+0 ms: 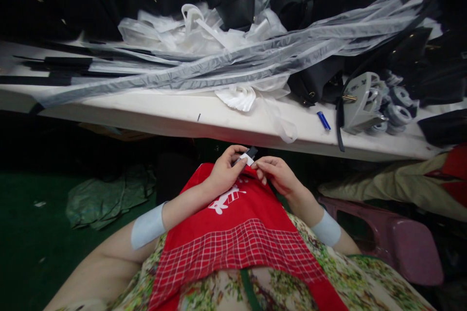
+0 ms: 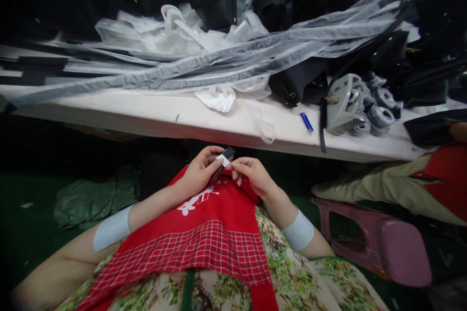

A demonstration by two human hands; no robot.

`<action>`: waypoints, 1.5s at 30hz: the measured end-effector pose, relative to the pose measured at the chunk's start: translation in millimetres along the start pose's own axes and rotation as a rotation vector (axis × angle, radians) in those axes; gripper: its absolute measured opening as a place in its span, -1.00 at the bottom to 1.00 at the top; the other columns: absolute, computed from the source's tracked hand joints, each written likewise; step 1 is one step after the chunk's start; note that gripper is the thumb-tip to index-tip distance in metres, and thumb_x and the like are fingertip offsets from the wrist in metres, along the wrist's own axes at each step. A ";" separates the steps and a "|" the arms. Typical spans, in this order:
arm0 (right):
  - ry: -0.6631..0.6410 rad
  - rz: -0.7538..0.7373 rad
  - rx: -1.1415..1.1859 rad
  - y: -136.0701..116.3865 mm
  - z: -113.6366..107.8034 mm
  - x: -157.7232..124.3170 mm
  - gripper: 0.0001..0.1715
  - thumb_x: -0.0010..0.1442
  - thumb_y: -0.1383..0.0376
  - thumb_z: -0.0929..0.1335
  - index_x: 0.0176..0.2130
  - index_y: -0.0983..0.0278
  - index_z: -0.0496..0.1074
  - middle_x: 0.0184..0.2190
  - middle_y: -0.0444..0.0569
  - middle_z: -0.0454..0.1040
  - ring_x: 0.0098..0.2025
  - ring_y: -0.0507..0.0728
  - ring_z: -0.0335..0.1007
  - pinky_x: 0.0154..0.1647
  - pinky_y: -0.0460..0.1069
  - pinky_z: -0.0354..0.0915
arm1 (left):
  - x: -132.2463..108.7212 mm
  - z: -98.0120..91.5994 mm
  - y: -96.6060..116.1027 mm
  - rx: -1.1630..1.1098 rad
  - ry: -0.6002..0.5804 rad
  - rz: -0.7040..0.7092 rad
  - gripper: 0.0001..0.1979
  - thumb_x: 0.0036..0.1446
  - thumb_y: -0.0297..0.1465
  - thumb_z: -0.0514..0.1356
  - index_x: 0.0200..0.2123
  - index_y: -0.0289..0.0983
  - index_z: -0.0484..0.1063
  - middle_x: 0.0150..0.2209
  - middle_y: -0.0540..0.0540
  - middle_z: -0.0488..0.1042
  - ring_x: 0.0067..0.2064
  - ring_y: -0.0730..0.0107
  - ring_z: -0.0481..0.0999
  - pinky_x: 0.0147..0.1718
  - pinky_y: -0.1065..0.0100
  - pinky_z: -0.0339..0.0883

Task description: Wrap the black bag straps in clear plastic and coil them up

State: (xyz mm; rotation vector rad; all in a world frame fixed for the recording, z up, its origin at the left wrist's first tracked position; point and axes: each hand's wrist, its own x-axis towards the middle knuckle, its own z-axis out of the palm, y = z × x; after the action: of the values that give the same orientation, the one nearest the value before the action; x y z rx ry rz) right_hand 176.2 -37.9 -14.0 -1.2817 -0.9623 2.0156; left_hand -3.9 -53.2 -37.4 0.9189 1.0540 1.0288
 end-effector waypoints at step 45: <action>0.200 -0.080 -0.143 2.5 10.3 -6.8 -0.75 -0.03 0.15 0.49 -0.46 0.31 0.57 -0.73 -0.19 0.33 -0.70 -0.06 0.12 -0.68 -0.13 0.04 | -6.0 -4.3 11.3 0.877 0.033 0.334 -0.77 0.20 -0.46 0.15 -0.13 -0.19 0.55 -0.24 -0.10 0.58 -0.17 0.24 0.53 -0.09 0.19 0.39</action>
State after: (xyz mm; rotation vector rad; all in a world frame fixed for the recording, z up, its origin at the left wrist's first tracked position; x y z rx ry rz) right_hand 169.2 -47.3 -9.5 -1.4657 -1.0592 1.7461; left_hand -11.4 -55.5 -26.4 1.8364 1.4405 0.8330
